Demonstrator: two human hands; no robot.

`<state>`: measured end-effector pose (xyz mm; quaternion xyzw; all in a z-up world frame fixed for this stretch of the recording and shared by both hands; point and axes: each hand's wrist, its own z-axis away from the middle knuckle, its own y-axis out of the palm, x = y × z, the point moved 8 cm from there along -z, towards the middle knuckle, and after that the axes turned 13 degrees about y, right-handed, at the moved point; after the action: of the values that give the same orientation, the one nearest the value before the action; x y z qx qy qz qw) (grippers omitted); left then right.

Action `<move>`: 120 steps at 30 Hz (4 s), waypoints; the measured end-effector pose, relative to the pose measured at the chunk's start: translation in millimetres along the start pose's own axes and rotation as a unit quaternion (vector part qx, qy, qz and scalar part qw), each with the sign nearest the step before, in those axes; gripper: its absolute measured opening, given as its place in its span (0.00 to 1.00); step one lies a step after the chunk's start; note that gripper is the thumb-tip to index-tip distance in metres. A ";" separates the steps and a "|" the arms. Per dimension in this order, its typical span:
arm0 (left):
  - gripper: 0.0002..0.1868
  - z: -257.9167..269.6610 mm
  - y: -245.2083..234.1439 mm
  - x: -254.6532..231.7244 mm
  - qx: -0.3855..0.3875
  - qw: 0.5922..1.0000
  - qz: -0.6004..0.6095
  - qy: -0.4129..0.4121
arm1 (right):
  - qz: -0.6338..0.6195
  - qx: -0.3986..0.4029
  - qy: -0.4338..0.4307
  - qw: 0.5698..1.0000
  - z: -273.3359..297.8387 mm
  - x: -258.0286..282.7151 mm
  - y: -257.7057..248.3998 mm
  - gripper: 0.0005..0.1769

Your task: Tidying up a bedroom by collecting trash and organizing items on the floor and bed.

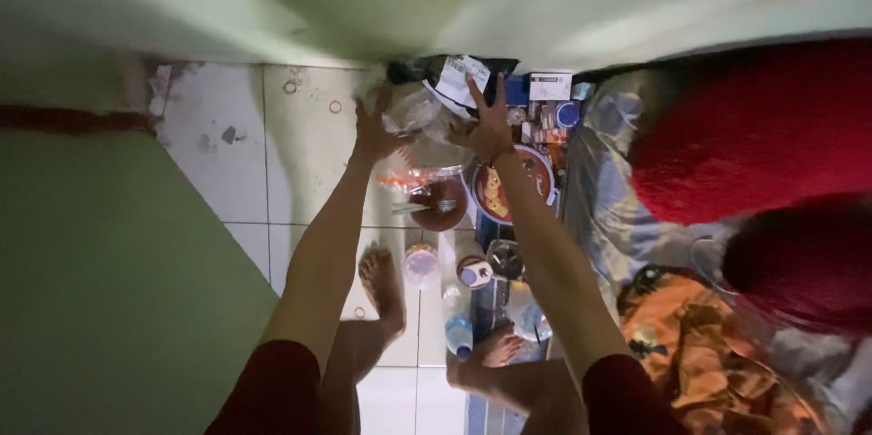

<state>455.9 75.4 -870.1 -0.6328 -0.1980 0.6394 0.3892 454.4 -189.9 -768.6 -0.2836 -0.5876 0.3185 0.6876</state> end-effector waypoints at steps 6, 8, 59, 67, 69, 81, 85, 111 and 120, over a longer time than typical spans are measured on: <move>0.64 -6.4 29.8 8.7 0.038 0.994 -0.006 0.101 | -0.058 0.044 0.064 0.995 -4.5 -8.2 26.2 0.78; 0.61 -5.6 34.7 6.9 0.034 0.995 -0.001 0.088 | -0.063 0.034 0.061 0.996 -9.4 -18.2 41.4 0.78; 0.39 162.7 -411.1 -414.2 -0.131 0.986 0.082 0.056 | -0.202 -0.044 0.043 0.977 180.0 346.9 -354.3 0.52; 0.48 190.2 -496.8 -466.3 -0.112 0.992 0.058 0.017 | -0.206 -0.076 -0.001 0.976 212.5 437.4 -432.4 0.49; 0.43 198.1 -500.4 -463.3 -0.085 0.986 0.138 -0.048 | -0.193 -0.087 -0.002 0.977 220.1 452.1 -446.1 0.50; 0.41 231.9 -567.4 -492.7 -0.215 0.976 0.032 0.023 | -0.198 -0.039 -0.076 0.976 240.9 532.5 -500.2 0.51; 0.43 263.7 -566.6 -491.0 -0.254 0.966 0.042 -0.029 | -0.224 0.038 -0.079 0.971 265.2 557.5 -516.0 0.51; 0.37 808.2 -419.1 -618.4 -0.463 0.803 0.014 -0.376 | -0.106 0.326 -0.345 0.874 666.9 528.9 -421.0 0.50; 0.44 1027.1 -400.3 -601.9 -0.541 0.723 -0.014 -0.429 | -0.151 0.396 -0.430 0.798 862.1 595.8 -346.1 0.53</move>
<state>-497.1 118.3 -53.2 -0.3906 -0.6653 0.6212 -0.1370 -298.4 62.9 -2.2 0.2712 -0.6809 0.5047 0.4562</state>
